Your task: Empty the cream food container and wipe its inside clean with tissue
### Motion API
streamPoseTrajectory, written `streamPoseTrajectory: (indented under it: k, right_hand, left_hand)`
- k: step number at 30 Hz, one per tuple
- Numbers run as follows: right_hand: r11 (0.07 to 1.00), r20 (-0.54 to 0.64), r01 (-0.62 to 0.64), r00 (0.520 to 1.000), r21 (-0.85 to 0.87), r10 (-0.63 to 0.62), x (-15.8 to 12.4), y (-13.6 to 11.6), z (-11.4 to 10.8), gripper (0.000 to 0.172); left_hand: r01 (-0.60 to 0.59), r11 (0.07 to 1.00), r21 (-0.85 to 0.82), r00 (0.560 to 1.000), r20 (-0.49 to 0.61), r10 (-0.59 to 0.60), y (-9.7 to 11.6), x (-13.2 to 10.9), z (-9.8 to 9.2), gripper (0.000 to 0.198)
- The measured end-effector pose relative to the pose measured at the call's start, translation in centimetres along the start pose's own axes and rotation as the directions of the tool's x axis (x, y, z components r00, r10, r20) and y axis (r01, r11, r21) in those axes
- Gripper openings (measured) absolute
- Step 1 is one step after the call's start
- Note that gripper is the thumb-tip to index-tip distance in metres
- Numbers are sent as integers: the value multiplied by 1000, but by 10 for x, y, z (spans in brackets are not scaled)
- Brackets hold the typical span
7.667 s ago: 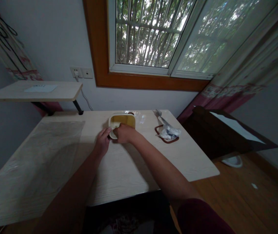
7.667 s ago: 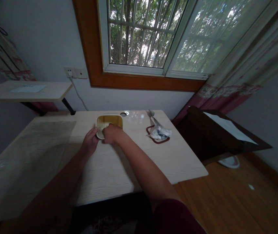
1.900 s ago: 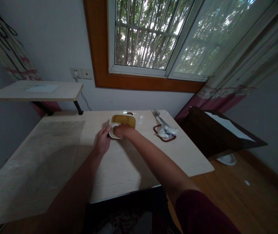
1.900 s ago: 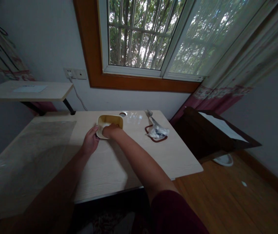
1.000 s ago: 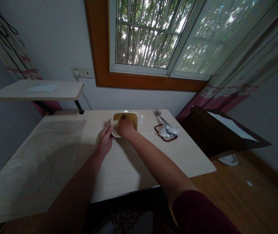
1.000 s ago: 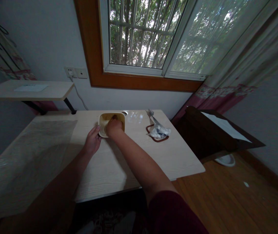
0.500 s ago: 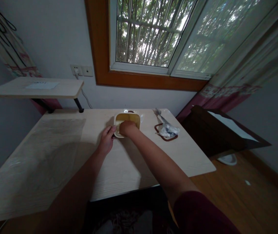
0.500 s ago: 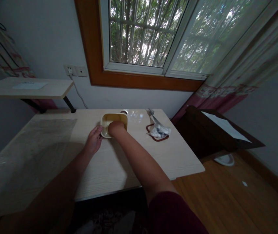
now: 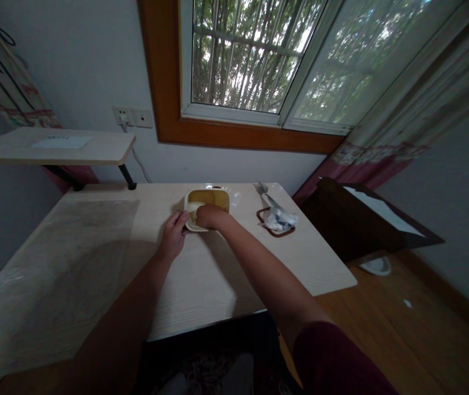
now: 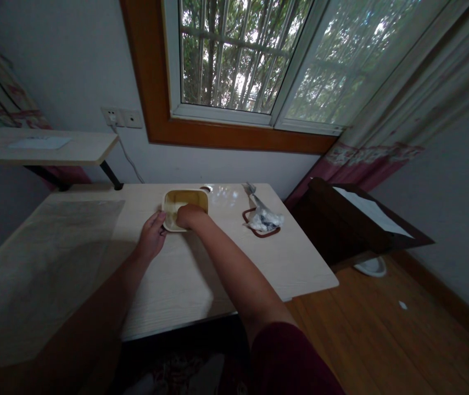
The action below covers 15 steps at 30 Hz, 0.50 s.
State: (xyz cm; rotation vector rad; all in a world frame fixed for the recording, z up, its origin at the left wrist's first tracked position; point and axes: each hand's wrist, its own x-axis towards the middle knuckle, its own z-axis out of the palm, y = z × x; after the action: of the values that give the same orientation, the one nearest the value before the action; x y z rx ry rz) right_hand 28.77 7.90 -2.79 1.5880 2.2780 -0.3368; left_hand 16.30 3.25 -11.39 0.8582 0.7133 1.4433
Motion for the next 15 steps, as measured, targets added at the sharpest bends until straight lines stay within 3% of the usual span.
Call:
streamPoseTrajectory:
  k: [9,15]
  right_hand:
    - [998,-40,32,999,46,-30,-5,-1,3,45]
    - [998,-38,24,999,55,-22,-3,-1,3,46]
  left_hand:
    - [-16,1000,4,999,35,16,5,5,-6,39]
    - [-32,996,78,999,-14,33,5,9,-13,43]
